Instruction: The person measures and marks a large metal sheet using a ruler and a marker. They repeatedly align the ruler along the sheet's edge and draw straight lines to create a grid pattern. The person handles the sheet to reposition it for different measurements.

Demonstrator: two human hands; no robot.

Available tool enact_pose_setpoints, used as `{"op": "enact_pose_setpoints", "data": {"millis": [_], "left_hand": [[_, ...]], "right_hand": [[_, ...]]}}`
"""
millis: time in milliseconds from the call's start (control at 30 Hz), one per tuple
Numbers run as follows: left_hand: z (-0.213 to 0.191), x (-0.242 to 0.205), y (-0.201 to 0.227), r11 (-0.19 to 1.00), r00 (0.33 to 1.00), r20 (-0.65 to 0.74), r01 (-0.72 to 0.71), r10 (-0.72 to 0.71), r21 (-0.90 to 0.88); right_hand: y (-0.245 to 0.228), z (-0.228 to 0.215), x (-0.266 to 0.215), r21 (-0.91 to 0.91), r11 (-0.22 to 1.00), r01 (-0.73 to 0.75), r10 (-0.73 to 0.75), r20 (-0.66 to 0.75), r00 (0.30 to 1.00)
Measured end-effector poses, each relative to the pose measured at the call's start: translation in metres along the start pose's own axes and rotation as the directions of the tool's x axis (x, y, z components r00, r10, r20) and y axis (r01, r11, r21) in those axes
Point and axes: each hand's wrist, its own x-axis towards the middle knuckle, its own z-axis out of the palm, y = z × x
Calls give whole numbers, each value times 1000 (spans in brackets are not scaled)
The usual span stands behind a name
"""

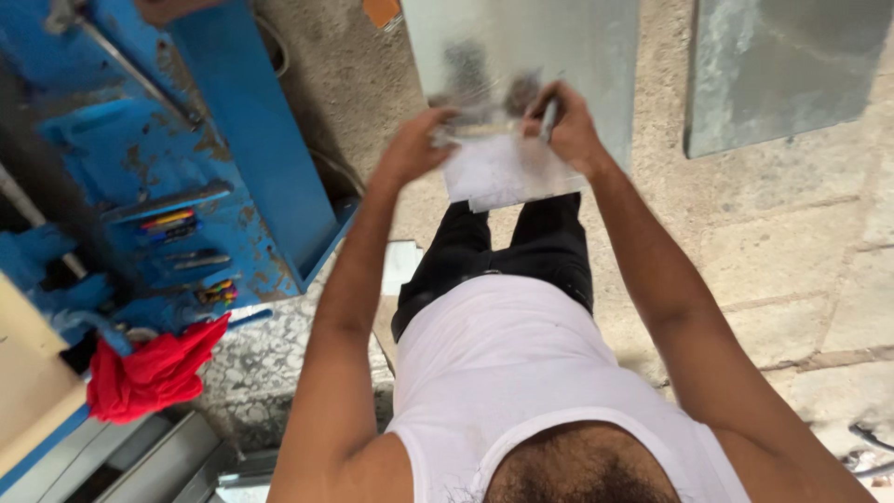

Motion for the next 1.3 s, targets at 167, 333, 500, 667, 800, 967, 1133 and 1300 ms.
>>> {"op": "enact_pose_setpoints", "data": {"millis": [167,333,500,667,800,967,1133,1300], "left_hand": [[-60,8,-49,936,948,-300,197,-106,293],[-50,27,-52,917,927,-374,183,-40,356],[-34,30,-45,929,892,-449,205,-48,308],[-33,31,-43,924,856,-515,160,46,349],[-33,37,-42,941,854,-520,151,31,303],[-28,46,-54,911,839,-524,92,147,403],[-22,46,-60,889,831,-540,140,135,436],[-19,46,-62,900,845,-531,179,67,398]], "right_hand": [[24,-78,60,-36,985,168,-168,-430,887],[68,-101,86,-328,868,374,-489,-426,761],[90,-99,97,-555,797,236,-554,-519,650],[103,-93,112,-268,950,158,-304,-691,656],[111,-92,110,-419,878,232,-467,-644,606],[113,-91,105,-292,917,272,-399,-661,635],[122,-92,103,-406,850,335,-525,-604,600],[115,-92,102,-497,796,346,-602,-582,547]]}}
